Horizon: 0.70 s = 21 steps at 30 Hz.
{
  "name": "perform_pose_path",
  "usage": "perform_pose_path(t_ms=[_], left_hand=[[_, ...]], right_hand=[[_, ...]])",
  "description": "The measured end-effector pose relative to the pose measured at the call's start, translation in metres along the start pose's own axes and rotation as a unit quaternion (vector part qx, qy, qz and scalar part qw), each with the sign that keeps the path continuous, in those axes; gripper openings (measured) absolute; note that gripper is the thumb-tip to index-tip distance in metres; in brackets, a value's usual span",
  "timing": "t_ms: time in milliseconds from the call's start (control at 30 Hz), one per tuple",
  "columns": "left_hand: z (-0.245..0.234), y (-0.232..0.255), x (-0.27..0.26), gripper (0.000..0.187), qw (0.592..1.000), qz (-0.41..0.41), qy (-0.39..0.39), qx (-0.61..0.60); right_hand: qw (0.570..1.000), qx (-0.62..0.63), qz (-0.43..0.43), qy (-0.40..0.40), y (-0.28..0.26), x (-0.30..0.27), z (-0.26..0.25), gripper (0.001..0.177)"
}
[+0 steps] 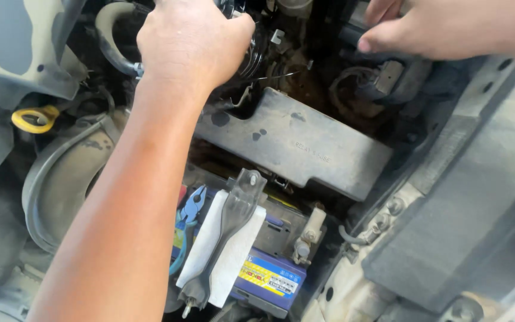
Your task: Replacing or repairing a component within the engine bay, involving hose disconnection and cleaning.
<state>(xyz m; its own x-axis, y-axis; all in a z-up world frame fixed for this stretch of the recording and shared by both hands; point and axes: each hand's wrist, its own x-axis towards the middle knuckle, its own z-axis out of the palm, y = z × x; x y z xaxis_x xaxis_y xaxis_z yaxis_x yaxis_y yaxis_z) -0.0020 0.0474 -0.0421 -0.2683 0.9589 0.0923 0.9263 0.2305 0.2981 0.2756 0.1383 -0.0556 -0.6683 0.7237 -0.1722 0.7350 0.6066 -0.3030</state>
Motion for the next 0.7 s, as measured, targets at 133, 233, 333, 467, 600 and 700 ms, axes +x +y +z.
perform_pose_path(t_ms=[133,233,333,467,600,700], left_hand=[[-0.012,-0.010,-0.011,0.059,0.999,0.006,-0.038,0.000],[-0.025,-0.041,-0.025,0.082,0.996,0.082,0.032,-0.030],[-0.038,-0.046,-0.056,0.073,0.977,0.136,0.114,-0.114],[-0.017,-0.069,-0.105,0.013,0.947,0.140,0.190,-0.216],[-0.018,-0.067,-0.133,0.011,0.920,0.065,0.226,-0.314],[-0.016,-0.062,-0.146,0.016,0.922,0.034,0.217,-0.319]], right_hand=[[0.985,-0.155,0.075,-0.007,-0.064,-0.011,-0.022,0.029],[0.974,-0.216,0.068,-0.023,-0.087,-0.007,-0.027,0.026],[0.970,-0.240,0.003,-0.043,-0.101,0.000,-0.011,0.029],[0.978,-0.174,-0.082,-0.078,-0.107,0.021,0.031,0.033],[0.981,-0.135,-0.110,-0.085,-0.122,0.016,0.018,0.026],[0.978,-0.097,-0.160,-0.091,-0.139,0.002,-0.005,0.028]])
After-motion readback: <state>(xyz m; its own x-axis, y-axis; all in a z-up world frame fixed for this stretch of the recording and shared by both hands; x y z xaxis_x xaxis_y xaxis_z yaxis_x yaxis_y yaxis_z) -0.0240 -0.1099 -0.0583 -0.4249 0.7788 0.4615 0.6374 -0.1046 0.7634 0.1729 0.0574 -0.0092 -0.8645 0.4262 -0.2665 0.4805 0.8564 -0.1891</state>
